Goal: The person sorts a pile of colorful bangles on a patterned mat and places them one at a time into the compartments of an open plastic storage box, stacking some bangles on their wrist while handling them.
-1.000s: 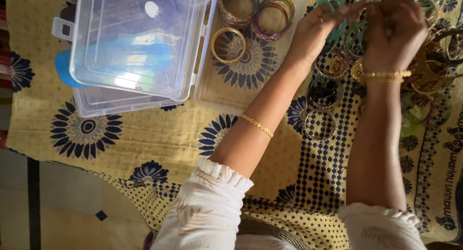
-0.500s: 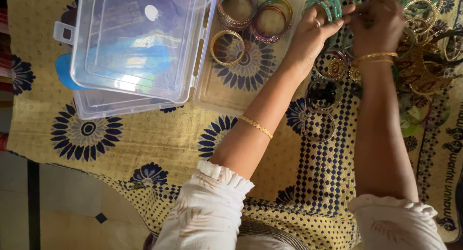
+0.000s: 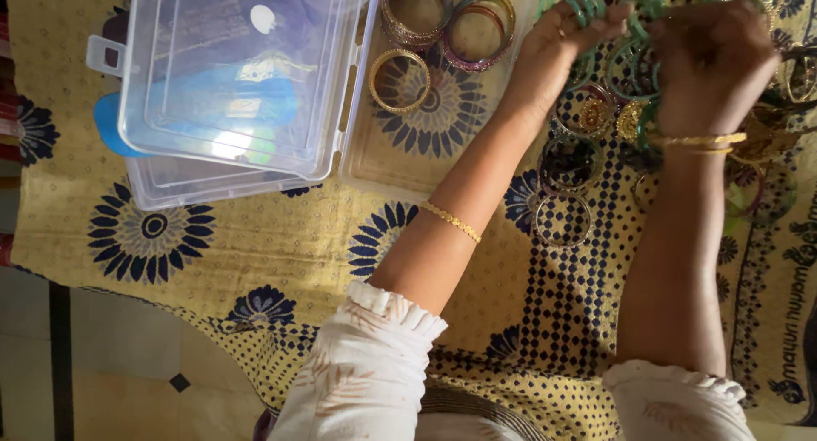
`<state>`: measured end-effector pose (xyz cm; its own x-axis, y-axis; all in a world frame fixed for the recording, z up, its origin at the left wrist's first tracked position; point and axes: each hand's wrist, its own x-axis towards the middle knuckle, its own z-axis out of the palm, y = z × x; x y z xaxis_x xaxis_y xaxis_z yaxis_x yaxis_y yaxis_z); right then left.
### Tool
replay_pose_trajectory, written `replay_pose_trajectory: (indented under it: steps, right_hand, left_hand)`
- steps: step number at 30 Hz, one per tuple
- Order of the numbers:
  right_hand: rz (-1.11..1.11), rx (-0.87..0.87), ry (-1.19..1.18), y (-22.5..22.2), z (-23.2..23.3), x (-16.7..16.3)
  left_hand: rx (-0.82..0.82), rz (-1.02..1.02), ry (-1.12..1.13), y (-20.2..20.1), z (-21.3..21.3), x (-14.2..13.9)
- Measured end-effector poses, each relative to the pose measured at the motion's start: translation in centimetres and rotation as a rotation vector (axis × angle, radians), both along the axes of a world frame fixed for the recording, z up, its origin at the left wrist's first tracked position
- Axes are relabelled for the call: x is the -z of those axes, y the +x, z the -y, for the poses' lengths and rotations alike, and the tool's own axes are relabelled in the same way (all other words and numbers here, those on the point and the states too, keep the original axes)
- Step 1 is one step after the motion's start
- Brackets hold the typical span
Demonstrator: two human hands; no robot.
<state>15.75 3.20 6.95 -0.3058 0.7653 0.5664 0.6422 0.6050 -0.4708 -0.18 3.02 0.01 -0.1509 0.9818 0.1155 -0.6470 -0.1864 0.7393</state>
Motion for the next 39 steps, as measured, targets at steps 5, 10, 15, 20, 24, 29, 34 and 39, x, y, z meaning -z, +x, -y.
replay_pose_trajectory:
  steps: [5, 10, 15, 20, 24, 29, 34, 39]
  right_hand:
    - [0.217, -0.123, 0.067, -1.9, 2.4, -2.5]
    - [0.418, -0.072, 0.165, -3.2, 3.0, -4.0]
    - [0.310, -0.098, -0.292, -2.1, 4.5, -6.8]
    - [0.306, -0.268, -0.549, -0.6, 5.0, -7.4]
    - [0.299, -0.009, -0.332, 0.1, 1.3, -3.8]
    - [0.472, 0.197, -0.111, 0.6, -5.1, 1.7]
    - [0.676, 0.383, -0.147, 0.0, -7.7, 4.6]
    - [0.352, 0.262, -0.073, 0.9, -7.4, 4.2]
  left_hand:
    - [-0.063, -0.290, -0.241, -0.1, 0.4, 0.2]
    - [-0.007, -0.296, -0.255, 0.2, 0.4, 0.4]
    - [-0.006, -0.295, -0.311, 0.3, 2.0, 0.5]
    - [0.041, -0.373, -0.260, -0.2, 1.7, 0.0]
    - [0.049, -0.252, -0.113, 0.1, 1.8, -0.3]
    - [0.062, -0.223, -0.059, -0.1, 1.9, -0.6]
    - [0.017, -0.346, -0.201, 0.8, 1.2, -0.7]
    - [-0.041, -0.151, -0.097, 1.3, 0.5, -0.6]
